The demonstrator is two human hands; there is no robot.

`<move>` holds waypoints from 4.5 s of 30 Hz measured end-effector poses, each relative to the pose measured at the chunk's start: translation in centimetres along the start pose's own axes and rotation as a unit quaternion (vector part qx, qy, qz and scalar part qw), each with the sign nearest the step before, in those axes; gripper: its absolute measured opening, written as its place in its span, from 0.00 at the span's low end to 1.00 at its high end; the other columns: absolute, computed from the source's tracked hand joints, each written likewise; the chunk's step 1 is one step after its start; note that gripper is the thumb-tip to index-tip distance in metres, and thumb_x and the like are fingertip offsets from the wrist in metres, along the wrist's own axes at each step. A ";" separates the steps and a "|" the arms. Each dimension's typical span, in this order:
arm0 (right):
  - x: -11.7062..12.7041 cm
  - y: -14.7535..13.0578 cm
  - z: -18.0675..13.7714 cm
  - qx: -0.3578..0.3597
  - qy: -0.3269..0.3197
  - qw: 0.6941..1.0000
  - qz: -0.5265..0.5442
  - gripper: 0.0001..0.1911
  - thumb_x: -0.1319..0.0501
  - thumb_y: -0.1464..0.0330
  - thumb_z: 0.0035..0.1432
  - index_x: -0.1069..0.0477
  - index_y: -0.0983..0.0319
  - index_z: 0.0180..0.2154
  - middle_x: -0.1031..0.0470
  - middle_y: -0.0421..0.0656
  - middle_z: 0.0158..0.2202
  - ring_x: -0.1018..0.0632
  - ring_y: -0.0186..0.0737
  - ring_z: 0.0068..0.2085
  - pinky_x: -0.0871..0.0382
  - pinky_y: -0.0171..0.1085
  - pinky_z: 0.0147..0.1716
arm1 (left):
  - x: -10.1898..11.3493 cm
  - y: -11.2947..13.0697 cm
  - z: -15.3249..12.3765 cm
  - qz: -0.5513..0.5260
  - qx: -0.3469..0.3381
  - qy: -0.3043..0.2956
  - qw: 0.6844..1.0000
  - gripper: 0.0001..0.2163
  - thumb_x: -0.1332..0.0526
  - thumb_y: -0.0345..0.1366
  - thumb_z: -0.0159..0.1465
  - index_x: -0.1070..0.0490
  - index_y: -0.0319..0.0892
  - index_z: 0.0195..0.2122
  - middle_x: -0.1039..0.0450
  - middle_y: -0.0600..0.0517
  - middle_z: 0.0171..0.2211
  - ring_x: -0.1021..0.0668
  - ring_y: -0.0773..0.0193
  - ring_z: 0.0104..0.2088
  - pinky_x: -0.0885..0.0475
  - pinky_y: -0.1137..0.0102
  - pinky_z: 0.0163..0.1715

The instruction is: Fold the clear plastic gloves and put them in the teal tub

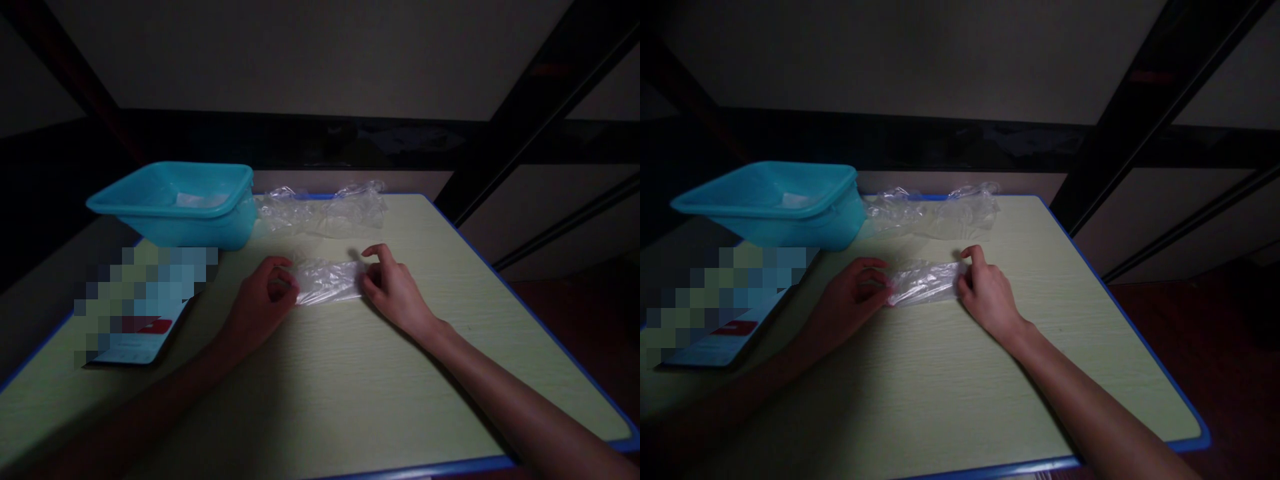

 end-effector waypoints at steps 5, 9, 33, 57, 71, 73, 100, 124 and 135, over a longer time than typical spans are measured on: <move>0.0 -0.1 0.0 0.002 -0.003 1.000 -0.016 0.18 0.51 0.72 0.48 0.43 0.63 0.44 0.33 0.39 0.20 0.34 0.37 0.21 0.47 0.36 0.23 | 0.3 0.0 0.1 0.017 0.004 0.014 1.000 0.14 0.41 0.37 0.50 0.39 0.42 0.38 0.32 0.56 0.27 0.25 0.67 0.21 0.32 0.73 0.21; -0.1 -0.1 0.0 0.000 -0.005 1.000 -0.029 0.18 0.51 0.73 0.48 0.43 0.64 0.45 0.32 0.40 0.21 0.33 0.38 0.22 0.46 0.36 0.23 | 1.1 0.4 1.1 0.064 0.004 0.015 0.998 0.11 0.43 0.35 0.51 0.38 0.41 0.37 0.31 0.55 0.28 0.25 0.67 0.20 0.33 0.73 0.20; -0.1 -0.1 0.0 0.011 -0.001 0.999 -0.039 0.19 0.50 0.73 0.49 0.42 0.64 0.45 0.29 0.42 0.22 0.31 0.38 0.23 0.44 0.36 0.24 | -2.4 1.8 6.3 0.318 -0.101 -0.027 0.942 0.08 0.45 0.26 0.50 0.38 0.41 0.16 0.36 0.55 0.20 0.30 0.65 0.25 0.37 0.73 0.27; 0.0 -0.2 0.0 0.008 0.003 0.999 -0.037 0.18 0.50 0.72 0.49 0.42 0.63 0.44 0.32 0.38 0.20 0.32 0.38 0.21 0.44 0.34 0.23 | -3.2 4.3 2.6 0.360 -0.245 0.010 0.900 0.06 0.46 0.27 0.56 0.34 0.39 0.35 0.32 0.46 0.37 0.30 0.56 0.40 0.33 0.61 0.42; 0.1 -0.1 0.0 0.007 0.018 0.999 -0.038 0.18 0.50 0.74 0.48 0.42 0.64 0.44 0.31 0.39 0.20 0.32 0.37 0.21 0.44 0.34 0.23 | -6.6 3.3 -0.7 0.355 -0.335 -0.147 0.860 0.21 0.49 0.38 0.64 0.41 0.33 0.56 0.43 0.37 0.59 0.41 0.53 0.60 0.44 0.55 0.58; 0.1 -0.1 0.1 0.007 0.018 0.999 -0.037 0.18 0.50 0.74 0.48 0.42 0.64 0.43 0.31 0.39 0.20 0.32 0.37 0.21 0.44 0.34 0.23 | -6.8 3.0 -0.6 0.367 -0.322 -0.159 0.858 0.22 0.49 0.40 0.64 0.42 0.33 0.57 0.45 0.37 0.60 0.43 0.53 0.61 0.44 0.55 0.58; 0.1 0.0 0.2 0.013 -0.018 0.997 -0.080 0.16 0.49 0.72 0.51 0.43 0.64 0.45 0.30 0.40 0.21 0.31 0.37 0.22 0.45 0.34 0.23 | -7.2 2.2 -0.9 0.445 -0.327 -0.165 0.817 0.25 0.52 0.46 0.65 0.44 0.37 0.59 0.49 0.39 0.62 0.46 0.48 0.62 0.48 0.54 0.58; -1.7 -3.1 -2.8 0.236 -0.125 0.944 -0.196 0.37 0.58 0.52 0.62 0.53 0.73 0.61 0.50 0.59 0.62 0.48 0.49 0.63 0.51 0.55 0.58 | -7.4 2.0 -0.8 0.469 -0.336 -0.156 0.802 0.27 0.52 0.48 0.65 0.42 0.33 0.57 0.46 0.36 0.61 0.45 0.46 0.61 0.48 0.55 0.58; -2.2 -1.4 -3.1 0.174 -0.155 0.941 -0.244 0.48 0.64 0.43 0.57 0.56 0.78 0.61 0.56 0.61 0.63 0.53 0.51 0.64 0.55 0.56 0.59 | -7.4 2.1 -0.8 0.467 -0.330 -0.159 0.805 0.26 0.50 0.47 0.65 0.44 0.35 0.59 0.50 0.39 0.63 0.46 0.48 0.62 0.49 0.55 0.59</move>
Point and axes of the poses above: each hand's wrist, its own z-axis towards the middle knuckle, its own x-axis out of the back of the hand, y = z × x, the point moved 6 cm from there along z, towards the middle knuckle
